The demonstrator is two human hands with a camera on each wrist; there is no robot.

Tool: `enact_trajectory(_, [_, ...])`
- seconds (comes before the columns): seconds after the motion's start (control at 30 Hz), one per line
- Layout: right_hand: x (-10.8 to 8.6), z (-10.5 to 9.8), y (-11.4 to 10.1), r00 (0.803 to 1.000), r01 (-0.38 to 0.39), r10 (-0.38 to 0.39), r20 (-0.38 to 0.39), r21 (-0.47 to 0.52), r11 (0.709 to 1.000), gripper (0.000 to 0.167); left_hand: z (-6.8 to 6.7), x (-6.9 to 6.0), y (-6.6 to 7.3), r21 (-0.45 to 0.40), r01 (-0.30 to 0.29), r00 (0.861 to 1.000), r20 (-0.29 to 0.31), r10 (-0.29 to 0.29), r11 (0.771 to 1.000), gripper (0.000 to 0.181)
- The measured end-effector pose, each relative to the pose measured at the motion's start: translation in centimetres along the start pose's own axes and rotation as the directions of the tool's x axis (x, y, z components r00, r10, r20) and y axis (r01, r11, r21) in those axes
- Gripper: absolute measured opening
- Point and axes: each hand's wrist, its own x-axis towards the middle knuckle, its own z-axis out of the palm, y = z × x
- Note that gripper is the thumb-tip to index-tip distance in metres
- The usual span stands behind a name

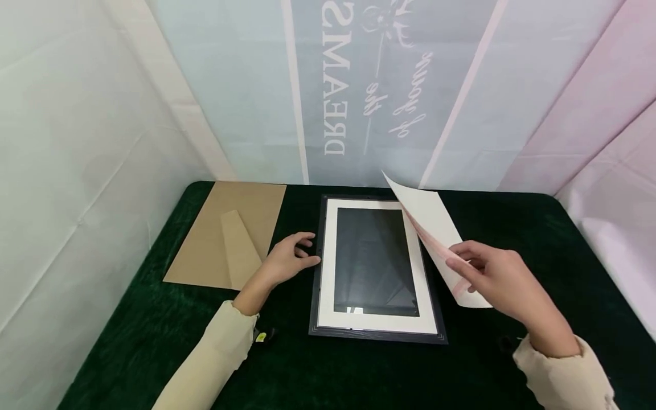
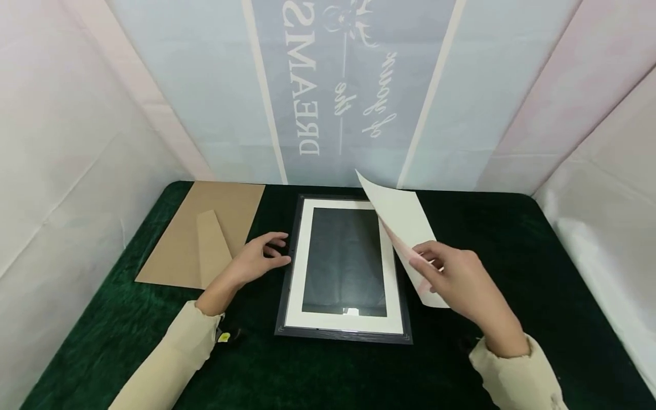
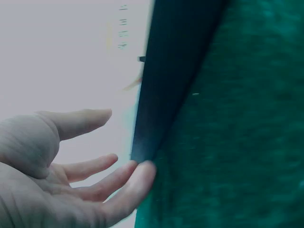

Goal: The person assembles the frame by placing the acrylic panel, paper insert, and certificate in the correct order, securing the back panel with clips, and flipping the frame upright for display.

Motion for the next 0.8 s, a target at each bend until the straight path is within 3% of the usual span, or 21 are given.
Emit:
enact_trajectory(0.2, [0.8,1.7,-2.0,0.998,0.018,-0.016,0.064,-0.034,0.999,0.029,-1.1,0.8,1.2,-0.075,-0.028,0.999,-0.043,0.025,0.997,0.043])
enact_trajectory(0.3, [0.9,2.6,-3.1,0.996,0.034,-0.030,0.079,-0.047,0.998,0.023,-1.0,1.9,2.2,-0.181,-0.009,0.999,-0.042,0.001,0.983,0.042])
enact_trajectory(0.53, [0.5,4.8,-5.1,0.991,0.101,-0.095,0.094,-0.058,0.993,0.010,0.5,4.8,3.8,-0.455,-0.001,0.999,-0.046,-0.022,0.891,0.038])
enact_trajectory(0.63, [0.2,5.7,-5.7,0.987,0.130,-0.126,0.104,-0.034,0.991,0.010,1.2,5.5,4.3,-0.493,0.028,0.998,-0.037,-0.053,0.869,0.039])
enact_trajectory(0.8, [-0.3,6.7,-6.5,0.985,0.137,-0.135,0.104,-0.014,0.990,0.013,2.2,6.1,4.9,-0.482,0.091,0.995,0.002,-0.103,0.872,0.050])
